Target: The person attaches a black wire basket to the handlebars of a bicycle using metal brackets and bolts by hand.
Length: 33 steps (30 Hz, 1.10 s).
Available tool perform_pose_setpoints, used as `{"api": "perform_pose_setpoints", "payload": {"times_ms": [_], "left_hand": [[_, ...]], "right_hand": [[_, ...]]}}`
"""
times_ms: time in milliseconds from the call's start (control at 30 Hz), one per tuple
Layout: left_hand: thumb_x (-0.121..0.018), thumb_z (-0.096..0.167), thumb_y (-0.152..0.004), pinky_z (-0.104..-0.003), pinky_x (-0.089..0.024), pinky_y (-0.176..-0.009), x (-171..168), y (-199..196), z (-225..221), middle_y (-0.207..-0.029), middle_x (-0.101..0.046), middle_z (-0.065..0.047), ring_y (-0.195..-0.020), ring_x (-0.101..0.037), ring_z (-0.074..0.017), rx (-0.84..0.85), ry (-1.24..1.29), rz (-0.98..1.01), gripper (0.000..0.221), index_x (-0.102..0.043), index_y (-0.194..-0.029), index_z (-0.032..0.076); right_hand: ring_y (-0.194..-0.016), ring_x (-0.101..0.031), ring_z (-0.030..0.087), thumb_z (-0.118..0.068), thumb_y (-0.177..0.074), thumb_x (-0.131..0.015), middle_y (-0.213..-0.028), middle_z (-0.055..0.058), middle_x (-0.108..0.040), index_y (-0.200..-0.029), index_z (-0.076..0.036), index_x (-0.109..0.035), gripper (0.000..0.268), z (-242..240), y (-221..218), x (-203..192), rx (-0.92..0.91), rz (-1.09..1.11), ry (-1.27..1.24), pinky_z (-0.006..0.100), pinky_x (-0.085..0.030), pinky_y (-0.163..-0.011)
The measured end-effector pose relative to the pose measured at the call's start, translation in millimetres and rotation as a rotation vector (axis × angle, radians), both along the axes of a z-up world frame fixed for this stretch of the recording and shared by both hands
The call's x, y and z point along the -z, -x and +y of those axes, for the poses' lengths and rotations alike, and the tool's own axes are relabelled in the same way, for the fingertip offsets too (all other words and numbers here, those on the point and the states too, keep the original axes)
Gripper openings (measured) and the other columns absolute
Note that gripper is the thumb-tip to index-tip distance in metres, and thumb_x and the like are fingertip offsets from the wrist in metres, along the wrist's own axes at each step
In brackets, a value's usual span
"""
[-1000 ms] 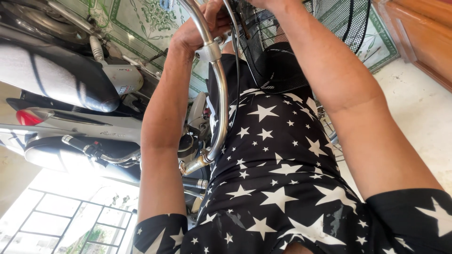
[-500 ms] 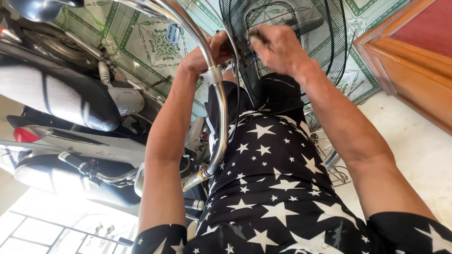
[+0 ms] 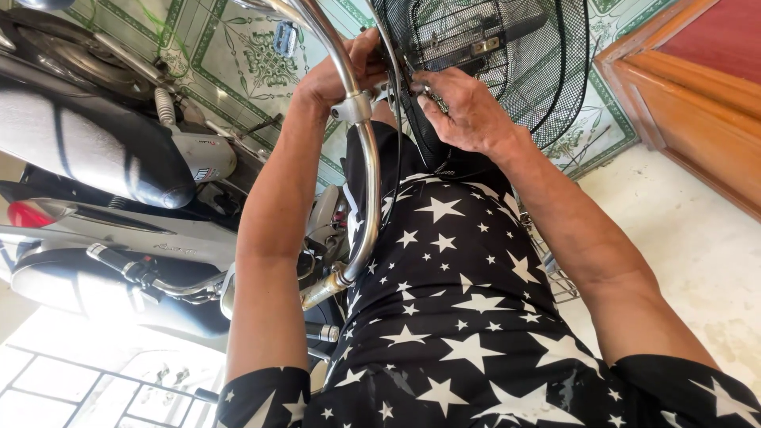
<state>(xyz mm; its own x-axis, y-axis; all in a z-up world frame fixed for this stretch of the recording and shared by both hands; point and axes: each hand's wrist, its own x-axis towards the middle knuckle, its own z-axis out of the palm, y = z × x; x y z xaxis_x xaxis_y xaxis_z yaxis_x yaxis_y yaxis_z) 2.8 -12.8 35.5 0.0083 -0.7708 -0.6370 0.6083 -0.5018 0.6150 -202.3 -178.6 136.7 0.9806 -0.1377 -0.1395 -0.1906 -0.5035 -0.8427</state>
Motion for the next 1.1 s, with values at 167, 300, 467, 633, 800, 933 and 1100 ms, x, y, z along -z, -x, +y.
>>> {"api": "perform_pose_setpoints", "payload": {"times_ms": [167,300,467,633,800,933,1100], "left_hand": [[-0.056,0.068,-0.094,-0.038,-0.059,-0.109,2.8,1.5,0.7,-0.134,-0.067,-0.017,-0.123,-0.069,-0.0261,-0.005,0.006,-0.019,0.074,-0.058,-0.140,0.010],[-0.055,0.071,-0.093,-0.040,-0.060,-0.110,4.2,0.4,0.8,-0.133,-0.068,-0.019,-0.123,-0.070,-0.0281,0.012,-0.003,-0.048,0.078,-0.059,-0.138,0.008],[-0.052,0.072,-0.093,-0.040,-0.058,-0.109,4.7,1.5,2.5,-0.135,-0.066,-0.019,-0.124,-0.069,-0.0282,0.026,0.018,-0.087,0.080,-0.055,-0.142,0.009],[-0.051,0.072,-0.094,-0.041,-0.059,-0.109,7.4,2.1,2.5,-0.134,-0.068,-0.020,-0.124,-0.070,-0.0292,0.032,0.012,-0.079,0.080,-0.056,-0.142,0.008],[-0.052,0.070,-0.096,-0.043,-0.057,-0.112,11.1,1.4,3.1,-0.139,-0.065,-0.022,-0.128,-0.067,-0.0321,0.012,0.021,-0.020,0.078,-0.055,-0.143,0.007],[-0.049,0.071,-0.094,-0.044,-0.053,-0.115,9.9,3.2,3.1,-0.146,-0.058,-0.021,-0.133,-0.062,-0.0329,0.001,0.006,-0.015,0.081,-0.048,-0.147,0.010],[-0.041,0.072,-0.097,-0.046,-0.049,-0.117,6.6,2.2,3.2,-0.147,-0.056,-0.027,-0.136,-0.060,-0.0369,0.064,0.011,-0.087,0.088,-0.047,-0.150,0.002]], "right_hand": [[-0.106,-0.071,0.030,-0.010,-0.104,-0.066,-0.118,0.018,-0.073,-0.129,0.005,-0.064,0.030,4.5,1.1,-2.0,-0.016,-0.023,0.007,0.039,-0.060,-0.090],[-0.099,-0.070,0.030,-0.009,-0.101,-0.068,-0.116,0.019,-0.073,-0.130,0.006,-0.062,0.033,6.0,2.4,-1.1,-0.054,0.007,0.003,0.039,-0.060,-0.086],[-0.092,-0.069,0.030,-0.009,-0.100,-0.068,-0.104,0.021,-0.069,-0.134,0.004,-0.056,0.038,11.4,6.1,-2.4,-0.099,0.206,-0.069,0.039,-0.060,-0.081],[-0.091,-0.069,0.030,-0.006,-0.096,-0.069,-0.108,0.021,-0.067,-0.135,0.003,-0.055,0.042,9.5,12.0,-4.6,-0.103,0.141,-0.028,0.039,-0.060,-0.079],[-0.078,-0.068,0.026,-0.009,-0.098,-0.069,-0.098,0.018,-0.068,-0.135,0.004,-0.058,0.041,10.2,8.3,0.8,-0.138,0.144,-0.045,0.036,-0.059,-0.070],[-0.074,-0.066,0.026,-0.013,-0.099,-0.072,-0.086,0.015,-0.068,-0.132,0.005,-0.062,0.039,0.8,6.4,-1.0,-0.191,0.088,-0.022,0.037,-0.057,-0.067],[-0.073,-0.067,0.024,-0.015,-0.102,-0.070,-0.087,0.015,-0.069,-0.132,0.005,-0.063,0.037,-5.8,3.2,5.7,-0.221,-0.032,-0.020,0.035,-0.057,-0.065]]}}
